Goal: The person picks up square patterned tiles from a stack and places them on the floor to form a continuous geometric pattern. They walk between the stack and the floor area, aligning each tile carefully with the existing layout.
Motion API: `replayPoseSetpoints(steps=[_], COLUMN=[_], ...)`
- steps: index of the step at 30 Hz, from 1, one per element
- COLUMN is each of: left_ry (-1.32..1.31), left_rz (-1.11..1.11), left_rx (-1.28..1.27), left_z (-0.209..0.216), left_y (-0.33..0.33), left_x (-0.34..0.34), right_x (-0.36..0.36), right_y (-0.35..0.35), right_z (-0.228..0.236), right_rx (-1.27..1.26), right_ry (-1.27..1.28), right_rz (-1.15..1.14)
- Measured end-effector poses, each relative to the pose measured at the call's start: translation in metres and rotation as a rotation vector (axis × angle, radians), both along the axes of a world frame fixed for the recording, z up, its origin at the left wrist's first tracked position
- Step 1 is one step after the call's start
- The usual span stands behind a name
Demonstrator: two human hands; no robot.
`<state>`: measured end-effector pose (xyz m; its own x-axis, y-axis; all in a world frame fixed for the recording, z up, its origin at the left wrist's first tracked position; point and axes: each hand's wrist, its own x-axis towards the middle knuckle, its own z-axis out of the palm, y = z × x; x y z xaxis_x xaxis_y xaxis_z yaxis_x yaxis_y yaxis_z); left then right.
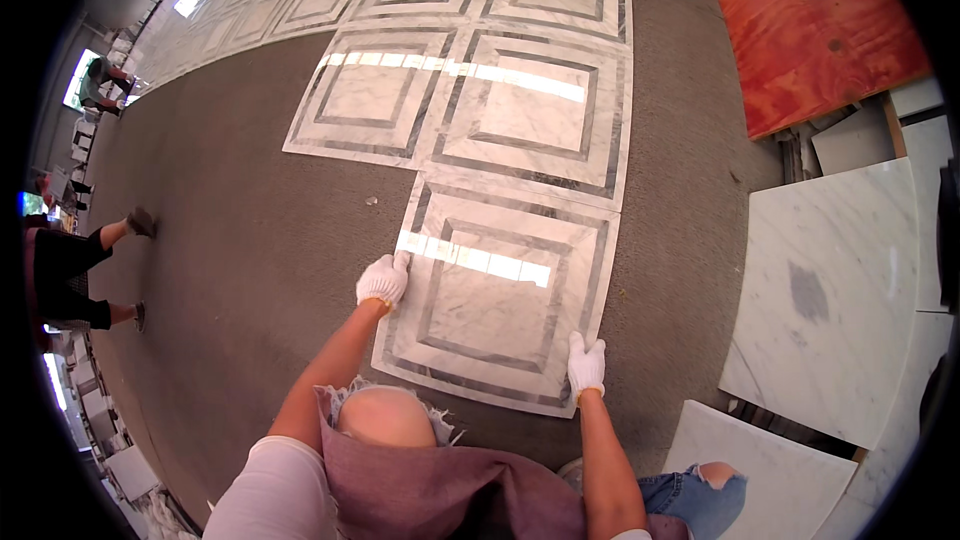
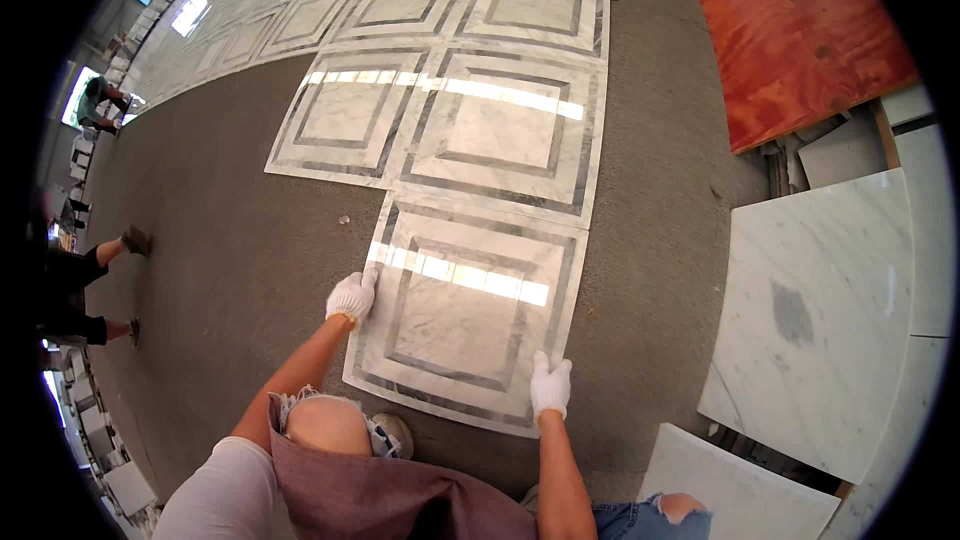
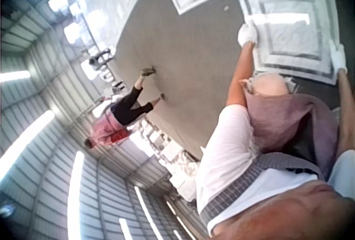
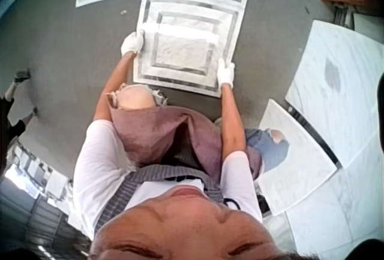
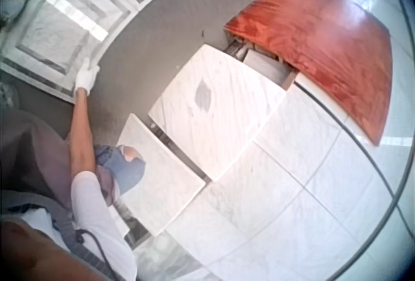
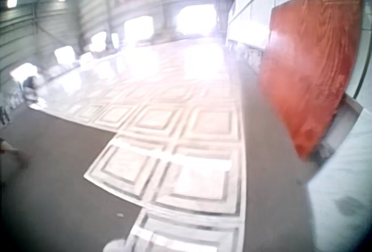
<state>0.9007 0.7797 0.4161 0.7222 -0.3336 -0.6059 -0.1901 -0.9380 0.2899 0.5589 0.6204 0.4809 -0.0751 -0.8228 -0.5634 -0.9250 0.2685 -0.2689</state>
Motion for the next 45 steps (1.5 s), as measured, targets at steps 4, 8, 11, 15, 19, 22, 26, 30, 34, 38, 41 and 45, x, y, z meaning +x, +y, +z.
replayPoseSetpoints(steps=[4,8,11,15,19,22,26,30,34,38,41,45], left_ry=[-0.078,0.055,0.101,0.005,-0.01,-0.017,-0.04,-0.1,-0.043,-0.066,-0.047,-0.017], left_rz=[-0.316,-0.223,-0.208,-0.179,-0.149,-0.105,-0.059,0.023,0.079,0.127,0.154,0.161], left_rx=[0.102,0.077,0.086,0.053,0.039,0.021,0.034,-0.034,-0.051,-0.068,-0.073,-0.072], left_z=[0.044,0.06,0.054,0.042,0.043,0.042,0.047,0.025,0.014,0.014,0.018,0.021], left_y=[-0.009,-0.023,-0.025,-0.02,-0.021,-0.02,-0.023,-0.012,-0.019,-0.02,-0.022,-0.023], left_x=[0.036,0.04,0.017,0.004,0.002,-0.001,-0.007,-0.009,-0.007,-0.01,-0.011,-0.008], right_x=[0.012,0.014,0.017,0.028,0.035,0.047,0.044,0.039,0.037,0.042,0.044,0.043], right_y=[-0.006,-0.003,-0.008,-0.024,-0.046,-0.063,-0.061,-0.054,-0.054,-0.056,-0.058,-0.061], right_z=[0.005,0.007,0.013,0.036,0.044,0.045,0.037,0.029,0.02,0.015,0.013,0.006], right_rx=[0.084,0.087,0.15,0.22,0.198,0.155,0.058,-0.012,-0.066,-0.089,-0.109,-0.112], right_ry=[0.015,0.062,0.129,0.336,0.461,0.421,0.35,0.257,0.209,0.198,0.189,0.185], right_rz=[0.006,0.019,0.078,0.361,0.723,0.654,0.433,0.365,0.325,0.335,0.342,0.356])
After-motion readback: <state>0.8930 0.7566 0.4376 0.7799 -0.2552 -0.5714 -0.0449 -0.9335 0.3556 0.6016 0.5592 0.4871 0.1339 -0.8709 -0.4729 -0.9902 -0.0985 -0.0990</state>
